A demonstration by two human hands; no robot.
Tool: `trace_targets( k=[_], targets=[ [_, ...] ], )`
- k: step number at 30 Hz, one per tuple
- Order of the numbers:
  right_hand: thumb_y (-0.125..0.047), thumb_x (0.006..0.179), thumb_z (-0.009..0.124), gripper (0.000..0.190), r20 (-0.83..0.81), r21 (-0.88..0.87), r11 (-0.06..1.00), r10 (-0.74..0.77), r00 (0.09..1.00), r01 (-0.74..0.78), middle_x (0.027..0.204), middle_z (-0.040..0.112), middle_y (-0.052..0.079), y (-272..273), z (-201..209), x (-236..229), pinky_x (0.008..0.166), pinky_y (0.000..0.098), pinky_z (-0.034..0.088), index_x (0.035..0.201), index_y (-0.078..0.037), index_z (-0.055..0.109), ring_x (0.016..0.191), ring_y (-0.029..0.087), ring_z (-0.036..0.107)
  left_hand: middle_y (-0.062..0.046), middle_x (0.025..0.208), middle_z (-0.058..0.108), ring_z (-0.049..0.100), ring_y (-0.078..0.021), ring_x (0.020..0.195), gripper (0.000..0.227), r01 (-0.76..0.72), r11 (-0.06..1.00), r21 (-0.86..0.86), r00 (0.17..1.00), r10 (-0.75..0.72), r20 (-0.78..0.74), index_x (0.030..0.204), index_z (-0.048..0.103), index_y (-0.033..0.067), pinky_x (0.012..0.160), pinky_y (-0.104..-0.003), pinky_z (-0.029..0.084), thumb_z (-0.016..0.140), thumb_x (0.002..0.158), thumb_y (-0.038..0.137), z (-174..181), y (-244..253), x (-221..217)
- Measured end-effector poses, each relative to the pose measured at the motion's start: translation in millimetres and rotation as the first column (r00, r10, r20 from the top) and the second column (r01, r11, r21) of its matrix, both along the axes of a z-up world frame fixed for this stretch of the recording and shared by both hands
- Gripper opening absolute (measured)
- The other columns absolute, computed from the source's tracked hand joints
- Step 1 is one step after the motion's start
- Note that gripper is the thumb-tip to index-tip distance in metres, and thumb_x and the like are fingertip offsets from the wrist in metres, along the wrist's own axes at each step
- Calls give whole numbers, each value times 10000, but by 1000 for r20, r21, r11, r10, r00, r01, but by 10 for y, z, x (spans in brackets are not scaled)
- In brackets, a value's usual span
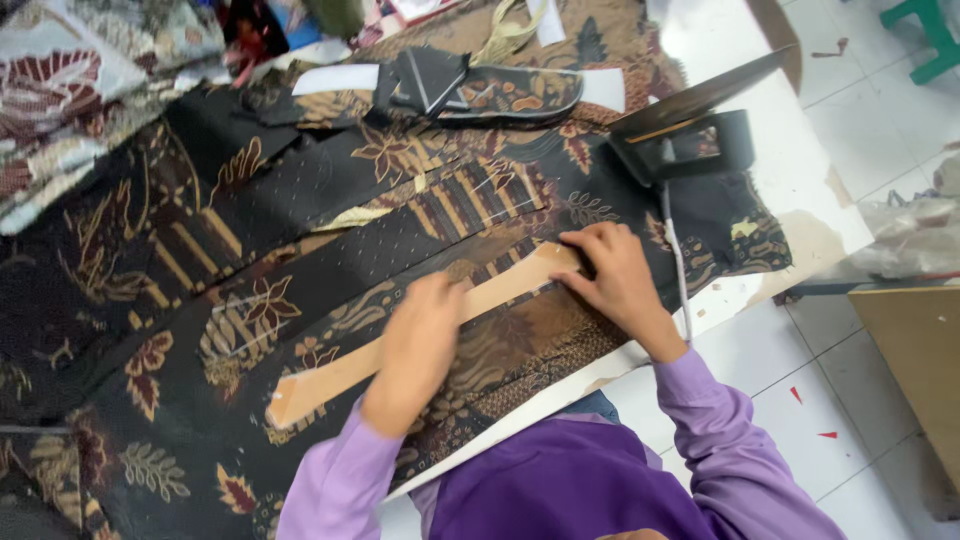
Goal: The person aligns a long beige paper pattern piece on a dark patterned fabric laid on a table. They repeatedly adjust the pattern's position, smooth it down, and lift and reposition it to ensure proper alignment with the fabric design.
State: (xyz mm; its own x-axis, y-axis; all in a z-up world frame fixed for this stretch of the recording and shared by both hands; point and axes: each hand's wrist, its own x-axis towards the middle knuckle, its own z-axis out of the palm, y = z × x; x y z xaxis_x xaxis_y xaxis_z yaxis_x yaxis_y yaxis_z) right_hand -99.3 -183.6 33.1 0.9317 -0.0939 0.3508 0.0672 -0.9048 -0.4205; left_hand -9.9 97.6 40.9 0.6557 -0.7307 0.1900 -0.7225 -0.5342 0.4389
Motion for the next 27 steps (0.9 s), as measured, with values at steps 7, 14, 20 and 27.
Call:
trace_targets(
  k=[7,14,20,27],
  targets=[
    [-326,835,819,383,-67,-57,998,-17,998,14,1061,630,65,30,27,-6,817,406,402,1138,-118,709,1011,282,567,-150,1165,596,550,-374,1097,516,-288,937,197,935,319,-152,1220,629,49,937,-454,458,772,730,126,245,942,-139],
    [-304,835,808,365,-5,-42,999,-23,1000,23,1114,612,69,82,23,-24,840,402,399,1115,-113,672,1047,285,566,-95,1156,614,563,-330,1100,421,-355,906,231,901,398,-176,1210,642,89,948,-440,448,750,817,194,99,1114,-246],
    [-263,856,801,279,0,82,996,-45,999,45,1066,647,40,90,-59,-90,840,392,401,1048,-118,659,999,260,569,-108,1078,592,555,-326,1074,405,-377,908,185,903,404,-143,1137,664,95,932,-449,428,771,767,222,105,1132,-242],
    [-203,879,773,227,-213,603,791,29,977,109,956,718,38,-115,-35,-247,743,295,541,1045,-81,679,850,145,677,-45,927,709,666,-266,949,169,-355,920,165,860,391,-327,995,698,118,867,-401,489,726,865,223,290,1300,-356]
  ],
)
